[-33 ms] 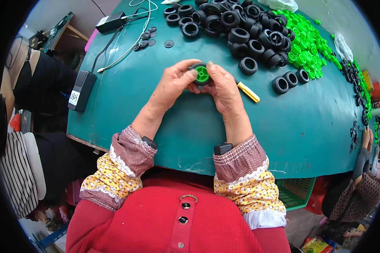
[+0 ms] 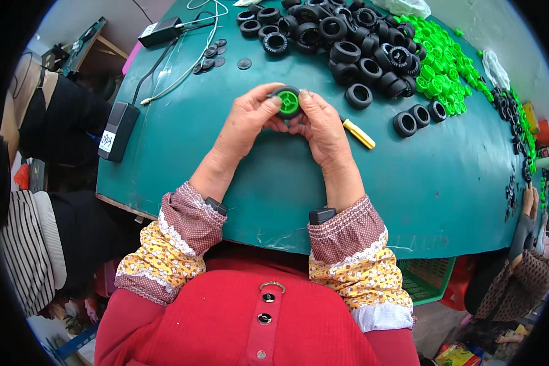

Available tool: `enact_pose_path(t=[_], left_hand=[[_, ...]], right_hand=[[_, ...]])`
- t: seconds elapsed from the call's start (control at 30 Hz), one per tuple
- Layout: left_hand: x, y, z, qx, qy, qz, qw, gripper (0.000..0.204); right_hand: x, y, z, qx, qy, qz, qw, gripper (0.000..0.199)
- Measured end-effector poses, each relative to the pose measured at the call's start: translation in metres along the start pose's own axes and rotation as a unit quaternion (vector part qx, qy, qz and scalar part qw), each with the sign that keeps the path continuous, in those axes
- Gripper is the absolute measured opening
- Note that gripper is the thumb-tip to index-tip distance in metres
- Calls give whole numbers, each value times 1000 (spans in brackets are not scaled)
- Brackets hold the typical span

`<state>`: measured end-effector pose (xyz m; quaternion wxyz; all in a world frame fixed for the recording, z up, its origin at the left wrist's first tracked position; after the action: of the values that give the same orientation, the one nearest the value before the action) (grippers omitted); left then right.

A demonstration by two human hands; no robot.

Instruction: The person is assembling small toy wheels by inserting green plastic hubs into black rubber tires and using a small screwdriver-like tool for adjustment.

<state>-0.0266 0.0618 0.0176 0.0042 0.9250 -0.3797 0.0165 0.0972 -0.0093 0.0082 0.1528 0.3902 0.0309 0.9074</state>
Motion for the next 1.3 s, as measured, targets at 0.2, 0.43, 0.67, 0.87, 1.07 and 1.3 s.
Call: enact_pose_path(t=[0.2, 0.43, 0.67, 0.87, 1.07, 1.3], left_hand=[[-2, -3, 2, -18, 26, -18, 999, 34], [-22, -2, -4, -37, -81, 49, 995, 32], [-8, -1, -1, -6, -71, 22, 997, 28], [-2, 0, -2, -55, -121, 48, 990, 29], [1, -3, 2, -26, -98, 38, 994, 26], [3, -1, 2, 61, -286, -6, 956, 25]], right_hand=[[0, 2, -1, -21, 72, -9, 997, 29], [2, 2, 1, -55, 216, 12, 975, 31], [5, 1, -8, -130, 223, -30, 966, 29], [1, -3, -13, -233, 289, -38, 928, 30], [6, -1, -8, -147, 145, -18, 978, 28], [8, 2, -5, -105, 69, -40, 991, 28]])
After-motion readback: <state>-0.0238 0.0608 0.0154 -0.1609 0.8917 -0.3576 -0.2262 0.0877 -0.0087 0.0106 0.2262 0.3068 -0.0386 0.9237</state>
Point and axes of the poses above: each hand's wrist, its own y-axis away from the middle knuckle, its own x-axis out of the palm, z = x × y, the point moved 1 cm from there along -y, towards the middle knuckle, and after that the axes turned 14 degrees about -y, right-handed, at the moved point
